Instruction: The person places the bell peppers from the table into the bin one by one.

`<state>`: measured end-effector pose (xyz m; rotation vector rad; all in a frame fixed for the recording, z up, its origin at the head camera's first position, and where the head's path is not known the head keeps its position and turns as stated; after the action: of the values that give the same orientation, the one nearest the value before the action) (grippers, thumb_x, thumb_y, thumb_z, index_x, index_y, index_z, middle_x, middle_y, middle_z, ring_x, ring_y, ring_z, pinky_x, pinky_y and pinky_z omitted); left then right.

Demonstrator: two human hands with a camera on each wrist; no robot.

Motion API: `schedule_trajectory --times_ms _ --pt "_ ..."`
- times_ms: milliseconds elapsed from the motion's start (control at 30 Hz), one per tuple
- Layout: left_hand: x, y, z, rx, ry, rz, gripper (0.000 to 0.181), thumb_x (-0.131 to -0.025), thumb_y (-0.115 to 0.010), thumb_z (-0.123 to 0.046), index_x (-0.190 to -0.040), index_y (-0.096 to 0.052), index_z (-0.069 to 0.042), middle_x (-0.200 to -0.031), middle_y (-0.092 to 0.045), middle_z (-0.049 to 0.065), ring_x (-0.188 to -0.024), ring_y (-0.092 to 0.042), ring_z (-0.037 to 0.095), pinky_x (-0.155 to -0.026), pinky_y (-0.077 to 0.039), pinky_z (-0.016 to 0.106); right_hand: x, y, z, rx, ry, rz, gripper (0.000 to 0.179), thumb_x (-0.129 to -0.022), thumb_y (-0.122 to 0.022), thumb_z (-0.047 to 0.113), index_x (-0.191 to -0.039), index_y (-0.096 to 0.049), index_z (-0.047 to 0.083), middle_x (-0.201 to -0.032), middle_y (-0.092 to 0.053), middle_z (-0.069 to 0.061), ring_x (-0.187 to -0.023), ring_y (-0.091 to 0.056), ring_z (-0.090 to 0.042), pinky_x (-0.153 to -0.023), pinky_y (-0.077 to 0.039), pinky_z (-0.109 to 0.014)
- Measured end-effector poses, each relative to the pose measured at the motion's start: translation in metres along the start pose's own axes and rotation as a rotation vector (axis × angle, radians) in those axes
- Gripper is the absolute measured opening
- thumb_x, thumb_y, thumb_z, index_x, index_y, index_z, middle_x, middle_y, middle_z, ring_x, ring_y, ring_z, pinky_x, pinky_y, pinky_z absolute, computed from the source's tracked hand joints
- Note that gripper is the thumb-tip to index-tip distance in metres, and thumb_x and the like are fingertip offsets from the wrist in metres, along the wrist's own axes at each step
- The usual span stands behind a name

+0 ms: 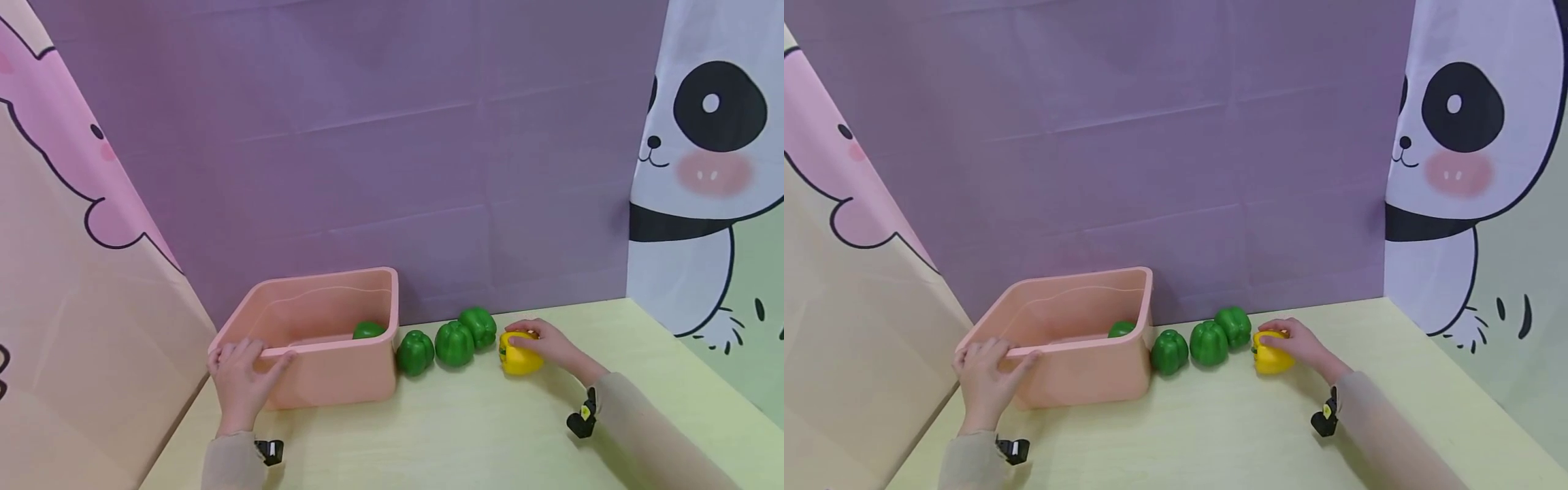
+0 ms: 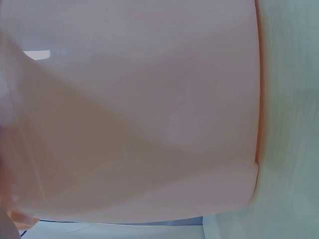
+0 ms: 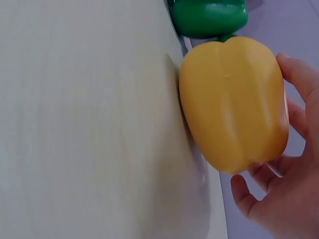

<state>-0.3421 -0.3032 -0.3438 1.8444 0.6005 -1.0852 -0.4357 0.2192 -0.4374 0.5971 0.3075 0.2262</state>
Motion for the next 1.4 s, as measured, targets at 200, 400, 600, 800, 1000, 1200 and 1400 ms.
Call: schedule_trajectory --times_ms 200,400,600,800,1000,1200,1400 --pt "0.003 0.0 0.003 -0.002 0.007 0.004 0.039 -0.07 -0.078 -0.046 -0.079 -0.063 -0.011 -0.078 -0.059 0.004 -0.078 -0.044 0.029 -0.093 -0.018 0.059 0.003 -0.008 0.008 0.016 -0.007 -0.037 0.036 -0.093 -0.063 0.024 -0.118 -0.063 -0.002 -0.121 -0.058 -0.021 -0.11 -0.05 -0.036 -0.095 -0.041 -0.049" --pt "0.002 0.0 0.002 0.0 -0.003 -0.003 0.038 -0.069 -0.08 -0.042 -0.079 -0.062 -0.01 -0.078 -0.059 0.005 -0.078 -0.043 0.029 -0.094 -0.017 0.058 0.008 -0.006 0.014 0.024 0.063 -0.05 0.036 -0.09 -0.069 0.022 -0.118 -0.064 0.001 -0.124 -0.056 -0.019 -0.117 -0.048 -0.04 -0.101 -0.034 -0.06" --pt "-0.001 -0.001 0.0 -0.008 -0.009 -0.003 0.037 -0.068 -0.08 -0.041 -0.078 -0.06 -0.011 -0.079 -0.059 0.005 -0.079 -0.044 0.029 -0.095 -0.017 0.059 0.015 -0.008 0.019 0.005 0.111 0.058 0.041 -0.082 -0.076 0.02 -0.118 -0.065 0.005 -0.127 -0.054 -0.016 -0.114 -0.05 -0.034 -0.096 -0.04 -0.05" --pt "0.0 0.0 0.001 -0.019 -0.008 -0.002 0.041 -0.071 -0.077 -0.048 -0.076 -0.06 -0.011 -0.078 -0.059 0.005 -0.079 -0.044 0.03 -0.093 -0.018 0.059 0.016 -0.019 0.018 -0.061 0.103 0.134 0.052 -0.079 -0.078 0.017 -0.126 -0.059 0.003 -0.121 -0.054 -0.016 -0.094 -0.052 -0.026 -0.078 -0.047 -0.034" --pt "0.001 0.0 0.001 -0.017 -0.012 -0.007 0.042 -0.071 -0.077 -0.048 -0.075 -0.058 -0.011 -0.078 -0.058 0.005 -0.078 -0.043 0.03 -0.093 -0.018 0.059 0.017 -0.028 0.021 -0.03 0.138 0.147 0.063 -0.073 -0.082 0.015 -0.13 -0.056 0.005 -0.119 -0.053 -0.016 -0.089 -0.051 -0.023 -0.073 -0.047 -0.034" --pt "-0.001 0.0 0.0 -0.017 -0.011 -0.007 0.041 -0.069 -0.077 -0.045 -0.076 -0.057 -0.01 -0.078 -0.057 0.005 -0.079 -0.043 0.03 -0.095 -0.018 0.059 0.015 -0.03 0.025 0.039 0.181 0.112 0.064 -0.07 -0.083 0.014 -0.127 -0.057 0.006 -0.119 -0.054 -0.017 -0.091 -0.049 -0.023 -0.076 -0.044 -0.038" --pt "0.0 0.0 0.001 -0.021 -0.005 -0.001 0.042 -0.07 -0.077 -0.047 -0.076 -0.057 -0.012 -0.077 -0.056 0.004 -0.078 -0.042 0.029 -0.093 -0.018 0.059 0.013 -0.033 0.019 0.033 0.137 0.069 0.063 -0.071 -0.082 0.017 -0.128 -0.058 0.009 -0.121 -0.055 -0.017 -0.092 -0.05 -0.024 -0.077 -0.044 -0.038"
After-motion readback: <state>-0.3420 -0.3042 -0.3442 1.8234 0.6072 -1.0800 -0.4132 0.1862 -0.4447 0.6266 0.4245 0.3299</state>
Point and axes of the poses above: each hand's wrist, its own x-axis away from the middle knuckle, its own y-axis out of the back of the hand, z = x × y, the point moved 7 cm from there along -x, towards the middle knuckle
